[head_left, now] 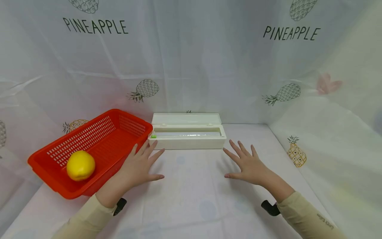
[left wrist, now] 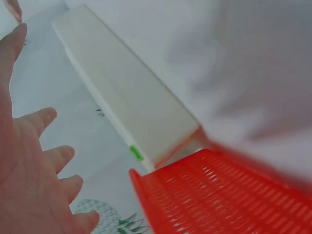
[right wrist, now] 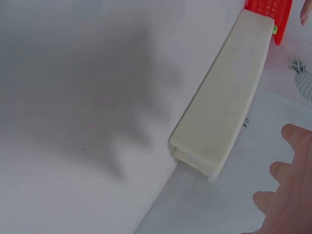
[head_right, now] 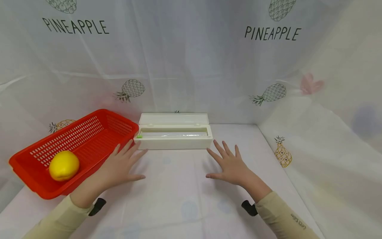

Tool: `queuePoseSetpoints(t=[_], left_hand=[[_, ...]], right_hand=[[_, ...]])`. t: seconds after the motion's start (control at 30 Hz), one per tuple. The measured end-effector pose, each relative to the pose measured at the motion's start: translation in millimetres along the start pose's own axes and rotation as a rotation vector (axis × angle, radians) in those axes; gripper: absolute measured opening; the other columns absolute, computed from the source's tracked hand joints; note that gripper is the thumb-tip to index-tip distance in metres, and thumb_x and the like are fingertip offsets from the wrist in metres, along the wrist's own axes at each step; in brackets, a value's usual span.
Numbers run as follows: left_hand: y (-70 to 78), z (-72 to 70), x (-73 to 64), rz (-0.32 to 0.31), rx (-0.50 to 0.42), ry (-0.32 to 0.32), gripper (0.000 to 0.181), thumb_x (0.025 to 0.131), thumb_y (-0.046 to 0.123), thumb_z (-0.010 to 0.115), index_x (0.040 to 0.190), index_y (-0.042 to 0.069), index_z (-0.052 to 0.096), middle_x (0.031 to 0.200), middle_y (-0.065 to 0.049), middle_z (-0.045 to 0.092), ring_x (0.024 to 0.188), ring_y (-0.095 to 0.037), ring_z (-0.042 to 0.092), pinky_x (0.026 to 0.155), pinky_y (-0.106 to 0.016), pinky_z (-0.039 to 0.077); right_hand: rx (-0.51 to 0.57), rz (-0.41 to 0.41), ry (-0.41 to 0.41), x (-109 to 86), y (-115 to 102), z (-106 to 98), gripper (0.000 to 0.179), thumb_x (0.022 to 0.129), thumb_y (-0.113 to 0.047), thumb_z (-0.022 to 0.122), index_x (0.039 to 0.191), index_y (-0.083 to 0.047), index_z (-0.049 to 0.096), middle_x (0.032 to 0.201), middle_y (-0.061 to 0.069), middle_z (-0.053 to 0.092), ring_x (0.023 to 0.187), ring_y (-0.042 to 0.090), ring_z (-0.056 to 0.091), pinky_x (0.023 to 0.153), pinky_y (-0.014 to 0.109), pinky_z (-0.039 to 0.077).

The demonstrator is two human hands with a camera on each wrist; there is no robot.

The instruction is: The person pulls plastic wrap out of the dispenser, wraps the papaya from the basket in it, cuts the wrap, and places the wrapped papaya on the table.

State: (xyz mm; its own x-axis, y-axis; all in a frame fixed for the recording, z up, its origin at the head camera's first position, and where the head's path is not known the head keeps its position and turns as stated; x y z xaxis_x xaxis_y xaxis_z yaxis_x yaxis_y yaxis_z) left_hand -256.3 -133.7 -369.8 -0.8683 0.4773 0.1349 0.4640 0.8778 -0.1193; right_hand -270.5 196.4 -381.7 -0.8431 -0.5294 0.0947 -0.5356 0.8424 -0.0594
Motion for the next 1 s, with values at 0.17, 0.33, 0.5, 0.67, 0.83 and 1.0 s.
queuePoseSetpoints(t=[0.17,0.33,0.5,0.67,0.83,1.0], left_hand=[[-4.9,-10.1,10.8,-0.007,-0.002,0.01,0.095,0.075,0.069,0.066,0.151,0.02,0.037,0.158,-0.017,0.023,0.145,-0.042,0.009,0.111,-0.065,0.012],[-4.3,-24.3,20.6,0.009,-0.018,-0.004,0.097,0.075,0.071,0.065,0.152,0.02,0.036,0.158,-0.018,0.021,0.145,-0.042,0.008,0.111,-0.065,0.013],[-4.5,-34.3,33.8,0.017,-0.054,-0.031,0.1,0.076,0.07,0.066,0.154,0.02,0.031,0.159,-0.018,0.017,0.144,-0.044,0.01,0.111,-0.065,0.012],[-8.5,-39.6,52.3,0.02,-0.075,-0.056,0.101,0.076,0.069,0.067,0.155,0.02,0.028,0.16,-0.016,0.015,0.144,-0.045,0.01,0.111,-0.066,0.012],[-14.6,-42.3,71.1,0.029,-0.12,-0.083,0.097,0.078,0.064,0.07,0.154,0.02,0.03,0.159,-0.017,0.021,0.143,-0.045,0.016,0.111,-0.064,0.016],[-21.4,-40.0,89.8,0.033,-0.204,-0.109,0.095,0.076,0.054,0.076,0.153,0.018,0.033,0.156,-0.018,0.028,0.14,-0.042,0.026,0.11,-0.059,0.025]], right_hand=[[0.019,-0.019,0.01,7.5,-0.2,-8.0,0.095,0.082,-0.067,0.063,0.156,-0.021,0.026,0.163,0.01,0.006,0.145,0.043,0.007,0.106,0.073,0.003],[0.09,-0.033,0.031,17.8,0.3,-18.3,0.096,0.081,-0.064,0.066,0.156,-0.021,0.025,0.163,0.011,0.005,0.145,0.042,0.005,0.107,0.071,0.001],[0.219,-0.025,0.02,29.4,4.1,-25.3,0.098,0.08,-0.064,0.067,0.157,-0.025,0.021,0.163,0.004,0.002,0.147,0.038,0.002,0.11,0.066,-0.002],[0.336,-0.032,0.014,45.0,7.5,-30.6,0.099,0.079,-0.061,0.071,0.156,-0.021,0.023,0.163,0.003,0.005,0.147,0.035,0.004,0.111,0.064,0.006],[0.438,-0.004,-0.003,64.0,15.6,-32.9,0.098,0.077,-0.051,0.079,0.154,-0.016,0.029,0.161,0.006,0.015,0.145,0.036,0.016,0.108,0.067,0.019],[0.552,0.041,-0.02,82.3,28.3,-30.4,0.093,0.075,-0.043,0.083,0.151,-0.017,0.035,0.156,0.009,0.028,0.142,0.034,0.025,0.108,0.061,0.027]])
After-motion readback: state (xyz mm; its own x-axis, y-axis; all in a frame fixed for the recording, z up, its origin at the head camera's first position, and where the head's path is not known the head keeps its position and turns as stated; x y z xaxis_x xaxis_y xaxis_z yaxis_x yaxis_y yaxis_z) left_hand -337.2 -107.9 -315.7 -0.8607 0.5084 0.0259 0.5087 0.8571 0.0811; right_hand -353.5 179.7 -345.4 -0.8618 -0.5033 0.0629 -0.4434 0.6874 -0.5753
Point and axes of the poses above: each hand's wrist, its own x-axis towards the middle knuckle, its own z-axis out of the palm, y = z × x, the point moved 8 cm from there along x, towards the middle knuckle
